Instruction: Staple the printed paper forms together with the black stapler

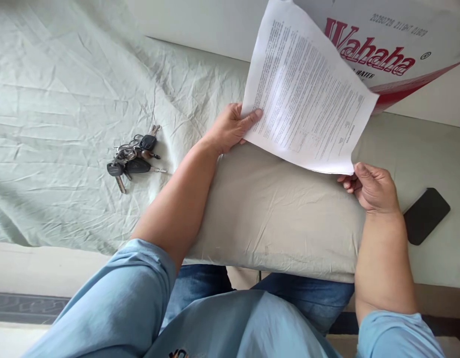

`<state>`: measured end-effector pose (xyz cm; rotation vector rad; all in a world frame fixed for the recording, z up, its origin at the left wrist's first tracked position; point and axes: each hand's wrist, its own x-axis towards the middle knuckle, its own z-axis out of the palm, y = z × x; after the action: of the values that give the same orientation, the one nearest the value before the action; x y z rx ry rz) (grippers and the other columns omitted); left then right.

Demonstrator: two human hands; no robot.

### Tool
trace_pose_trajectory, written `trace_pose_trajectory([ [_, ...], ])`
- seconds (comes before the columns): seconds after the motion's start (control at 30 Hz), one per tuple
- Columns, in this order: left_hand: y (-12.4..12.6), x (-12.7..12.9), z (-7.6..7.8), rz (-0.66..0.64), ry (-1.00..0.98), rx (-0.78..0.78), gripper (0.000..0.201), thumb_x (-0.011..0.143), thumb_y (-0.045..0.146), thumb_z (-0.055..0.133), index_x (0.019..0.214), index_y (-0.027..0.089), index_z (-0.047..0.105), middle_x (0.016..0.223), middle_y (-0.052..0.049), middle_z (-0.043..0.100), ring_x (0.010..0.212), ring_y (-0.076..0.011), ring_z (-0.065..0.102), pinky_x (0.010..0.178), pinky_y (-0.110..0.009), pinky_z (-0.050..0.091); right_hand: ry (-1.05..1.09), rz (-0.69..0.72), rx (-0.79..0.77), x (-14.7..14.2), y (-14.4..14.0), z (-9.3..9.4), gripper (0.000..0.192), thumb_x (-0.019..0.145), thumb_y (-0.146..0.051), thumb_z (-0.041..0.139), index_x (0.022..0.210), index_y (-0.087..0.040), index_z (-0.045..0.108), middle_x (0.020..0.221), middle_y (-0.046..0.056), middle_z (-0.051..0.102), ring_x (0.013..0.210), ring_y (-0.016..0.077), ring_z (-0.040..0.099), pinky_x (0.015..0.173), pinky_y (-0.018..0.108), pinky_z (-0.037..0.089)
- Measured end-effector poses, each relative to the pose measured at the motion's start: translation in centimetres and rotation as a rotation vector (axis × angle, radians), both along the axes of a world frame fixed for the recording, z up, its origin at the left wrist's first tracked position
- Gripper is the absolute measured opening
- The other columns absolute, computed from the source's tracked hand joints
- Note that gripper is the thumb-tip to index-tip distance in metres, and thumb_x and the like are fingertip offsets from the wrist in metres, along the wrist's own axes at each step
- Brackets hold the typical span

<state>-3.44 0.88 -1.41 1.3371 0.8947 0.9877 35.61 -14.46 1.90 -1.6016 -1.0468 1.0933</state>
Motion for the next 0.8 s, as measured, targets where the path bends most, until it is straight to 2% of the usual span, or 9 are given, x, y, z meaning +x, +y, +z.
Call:
trace_pose_trajectory([
  [0.17,-0.2,0.1,0.0,-0.048,0.008,0.017,0.067,0.088,0.086,0.094,0.090,0.023,0.069,0.078,-0.006,0.069,0.119,-0.0418,0.087,0.103,-0.058,0.077,-0.004,-0.092,-0.081,-0.4,0.5,0.0,0.072,0.061,-0.086,0.110,0.077,-0.020,0.085,0.068,0.011,0.079,0.051,0.0114,0.055,0.039,0.023,0.035],
  [0.3,-0.3,0.2,0.3,-0.049,0.073,0.064,0.074,0.096,0.095,0.079,0.091,0.022,0.067,0.080,-0.007,0.065,0.118,-0.0402,0.087,0.095,-0.055,0.078,-0.034,-0.133,-0.112,-1.1,0.6,0.2,0.080,0.053,-0.090,0.110,0.081,-0.019,0.086,0.074,0.013,0.084,0.051,0.0099,0.056,0.039,0.021,0.038],
  [0.4,-0.2,0.3,0.2,-0.059,0.108,0.097,0.081,0.097,0.102,0.069,0.088,0.021,0.064,0.077,-0.004,0.060,0.106,-0.0354,0.088,0.081,-0.046,0.076,-0.020,-0.134,-0.125,-1.5,0.6,0.7,0.082,0.051,-0.091,0.109,0.086,-0.020,0.089,0.082,0.013,0.088,0.052,0.0096,0.059,0.041,0.021,0.041],
  [0.57,-0.2,0.6,-0.2,-0.082,0.082,0.103,0.086,0.092,0.107,0.068,0.087,0.021,0.064,0.073,-0.002,0.059,0.087,-0.0280,0.087,0.069,-0.039,0.072,0.077,-0.140,-0.154,-1.8,0.5,1.3,0.081,0.047,-0.086,0.114,0.090,-0.021,0.093,0.087,0.012,0.090,0.054,0.0094,0.060,0.042,0.021,0.041],
  [0.7,-0.6,0.6,-0.2,-0.120,0.047,0.071,0.087,0.092,0.107,0.069,0.099,0.021,0.071,0.086,-0.004,0.070,0.096,-0.0304,0.090,0.073,-0.041,0.073,0.173,-0.147,-0.210,-2.0,0.4,1.9,0.083,0.043,-0.080,0.118,0.097,-0.021,0.095,0.091,0.010,0.088,0.060,0.0097,0.061,0.041,0.021,0.037],
  [0.8,-0.9,0.7,-0.1,-0.150,0.045,0.067,0.087,0.093,0.106,0.068,0.109,0.021,0.076,0.099,-0.006,0.079,0.112,-0.0337,0.090,0.081,-0.043,0.075,0.251,-0.114,-0.229,-2.0,0.3,2.2,0.079,0.047,-0.072,0.120,0.102,-0.021,0.095,0.071,0.001,0.070,0.058,0.0077,0.050,0.041,0.019,0.026],
])
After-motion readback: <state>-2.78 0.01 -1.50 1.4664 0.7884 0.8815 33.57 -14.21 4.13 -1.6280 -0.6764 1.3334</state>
